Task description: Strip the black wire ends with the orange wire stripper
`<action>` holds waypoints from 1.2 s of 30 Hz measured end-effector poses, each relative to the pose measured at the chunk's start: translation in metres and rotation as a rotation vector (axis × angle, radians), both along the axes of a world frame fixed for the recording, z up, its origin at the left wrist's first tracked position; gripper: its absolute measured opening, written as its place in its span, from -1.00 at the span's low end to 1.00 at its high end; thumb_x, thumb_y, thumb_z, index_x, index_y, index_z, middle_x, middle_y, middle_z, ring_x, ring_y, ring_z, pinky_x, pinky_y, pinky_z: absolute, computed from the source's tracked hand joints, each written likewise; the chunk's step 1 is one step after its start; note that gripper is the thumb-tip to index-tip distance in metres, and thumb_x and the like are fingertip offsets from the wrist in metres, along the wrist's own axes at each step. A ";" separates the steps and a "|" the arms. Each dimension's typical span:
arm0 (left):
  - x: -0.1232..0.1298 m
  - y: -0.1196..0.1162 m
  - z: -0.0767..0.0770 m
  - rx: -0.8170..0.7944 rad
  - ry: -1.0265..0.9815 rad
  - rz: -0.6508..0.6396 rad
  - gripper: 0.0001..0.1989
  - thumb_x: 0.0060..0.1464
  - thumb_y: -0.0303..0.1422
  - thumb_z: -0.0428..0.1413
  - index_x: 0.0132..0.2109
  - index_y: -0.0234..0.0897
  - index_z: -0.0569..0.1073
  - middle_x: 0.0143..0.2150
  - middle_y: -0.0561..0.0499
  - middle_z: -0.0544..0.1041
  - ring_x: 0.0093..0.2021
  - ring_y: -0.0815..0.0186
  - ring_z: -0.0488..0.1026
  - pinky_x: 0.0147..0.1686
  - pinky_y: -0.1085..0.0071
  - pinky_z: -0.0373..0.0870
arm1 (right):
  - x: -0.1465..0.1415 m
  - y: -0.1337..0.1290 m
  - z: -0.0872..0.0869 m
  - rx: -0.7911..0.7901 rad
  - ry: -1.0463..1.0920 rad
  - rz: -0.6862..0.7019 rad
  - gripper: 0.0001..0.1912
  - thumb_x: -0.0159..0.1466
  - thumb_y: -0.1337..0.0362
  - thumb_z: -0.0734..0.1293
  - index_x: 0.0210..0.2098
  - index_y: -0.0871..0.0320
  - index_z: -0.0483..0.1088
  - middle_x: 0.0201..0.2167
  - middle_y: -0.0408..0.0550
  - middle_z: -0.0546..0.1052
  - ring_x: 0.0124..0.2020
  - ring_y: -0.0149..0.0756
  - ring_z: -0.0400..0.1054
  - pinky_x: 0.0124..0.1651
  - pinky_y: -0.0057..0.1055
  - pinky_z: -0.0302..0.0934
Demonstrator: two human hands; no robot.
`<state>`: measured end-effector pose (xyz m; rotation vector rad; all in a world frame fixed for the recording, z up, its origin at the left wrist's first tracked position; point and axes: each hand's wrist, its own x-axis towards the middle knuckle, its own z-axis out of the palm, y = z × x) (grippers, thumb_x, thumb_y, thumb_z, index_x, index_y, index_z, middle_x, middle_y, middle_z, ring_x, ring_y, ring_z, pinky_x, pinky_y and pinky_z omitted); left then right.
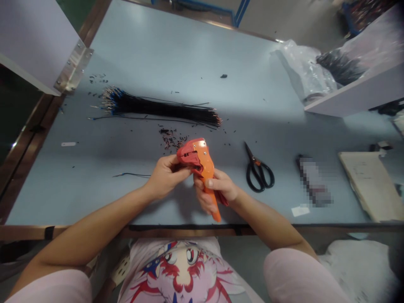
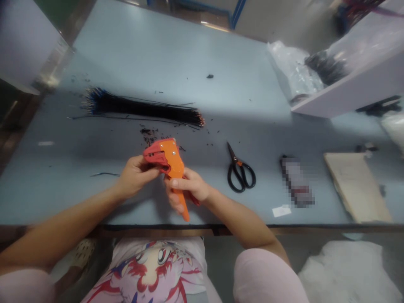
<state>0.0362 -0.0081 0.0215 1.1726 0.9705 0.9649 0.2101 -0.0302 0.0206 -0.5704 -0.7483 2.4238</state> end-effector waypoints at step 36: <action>-0.003 0.003 0.002 -0.171 0.046 -0.125 -0.63 -0.22 -0.26 0.30 -0.22 -0.36 0.52 -0.43 -0.02 0.52 -0.48 0.35 0.41 -0.54 0.48 0.28 | 0.006 0.000 0.011 0.307 -0.280 -0.105 -0.35 0.15 0.27 0.42 0.10 0.10 0.00 -0.18 0.00 0.41 -0.28 -0.23 0.47 -0.24 -0.20 0.38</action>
